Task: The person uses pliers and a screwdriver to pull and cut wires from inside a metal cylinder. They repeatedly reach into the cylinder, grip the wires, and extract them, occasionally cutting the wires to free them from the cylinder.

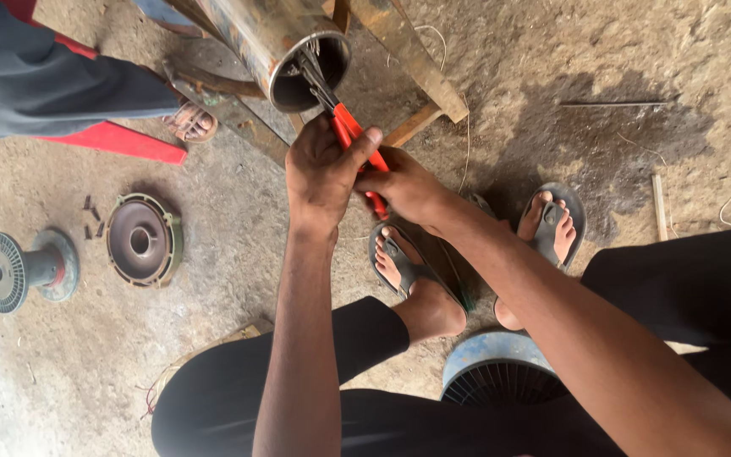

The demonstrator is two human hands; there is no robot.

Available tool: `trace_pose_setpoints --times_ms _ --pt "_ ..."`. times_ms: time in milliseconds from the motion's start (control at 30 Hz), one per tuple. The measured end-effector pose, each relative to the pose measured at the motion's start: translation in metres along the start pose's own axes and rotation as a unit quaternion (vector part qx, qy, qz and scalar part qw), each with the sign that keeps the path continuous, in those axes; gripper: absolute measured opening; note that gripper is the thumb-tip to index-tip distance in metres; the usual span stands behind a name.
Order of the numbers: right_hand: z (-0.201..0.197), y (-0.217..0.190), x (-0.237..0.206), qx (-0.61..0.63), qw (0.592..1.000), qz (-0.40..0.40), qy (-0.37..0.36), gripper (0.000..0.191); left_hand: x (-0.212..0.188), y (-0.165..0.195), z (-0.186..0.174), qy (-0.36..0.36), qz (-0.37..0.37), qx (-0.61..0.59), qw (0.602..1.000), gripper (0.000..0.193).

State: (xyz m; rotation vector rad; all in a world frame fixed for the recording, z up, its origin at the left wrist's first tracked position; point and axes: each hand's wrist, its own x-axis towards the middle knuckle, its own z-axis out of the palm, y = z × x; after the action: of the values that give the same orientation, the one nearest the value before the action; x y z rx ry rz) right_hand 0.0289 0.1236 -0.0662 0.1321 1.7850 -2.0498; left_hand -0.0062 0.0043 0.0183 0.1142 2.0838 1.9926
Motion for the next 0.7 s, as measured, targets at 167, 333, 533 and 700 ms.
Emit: trace_pose_setpoints --times_ms 167,333,533,700 --pt "0.01 0.013 -0.023 -0.16 0.975 -0.114 0.107 0.026 -0.009 0.016 -0.004 0.025 0.159 0.336 0.928 0.033" --pt "0.018 0.059 -0.076 -0.137 0.952 -0.174 0.21 0.044 -0.007 0.031 -0.007 0.08 0.153 0.508 0.844 0.058" --pt "0.005 0.11 -0.082 -0.106 0.962 -0.046 0.248 0.043 0.02 0.015 -0.001 0.046 0.18 0.534 0.825 0.095" --pt "-0.002 0.129 -0.083 -0.173 0.956 0.028 0.234 0.034 0.045 0.008 0.01 0.106 0.287 0.47 0.828 0.098"
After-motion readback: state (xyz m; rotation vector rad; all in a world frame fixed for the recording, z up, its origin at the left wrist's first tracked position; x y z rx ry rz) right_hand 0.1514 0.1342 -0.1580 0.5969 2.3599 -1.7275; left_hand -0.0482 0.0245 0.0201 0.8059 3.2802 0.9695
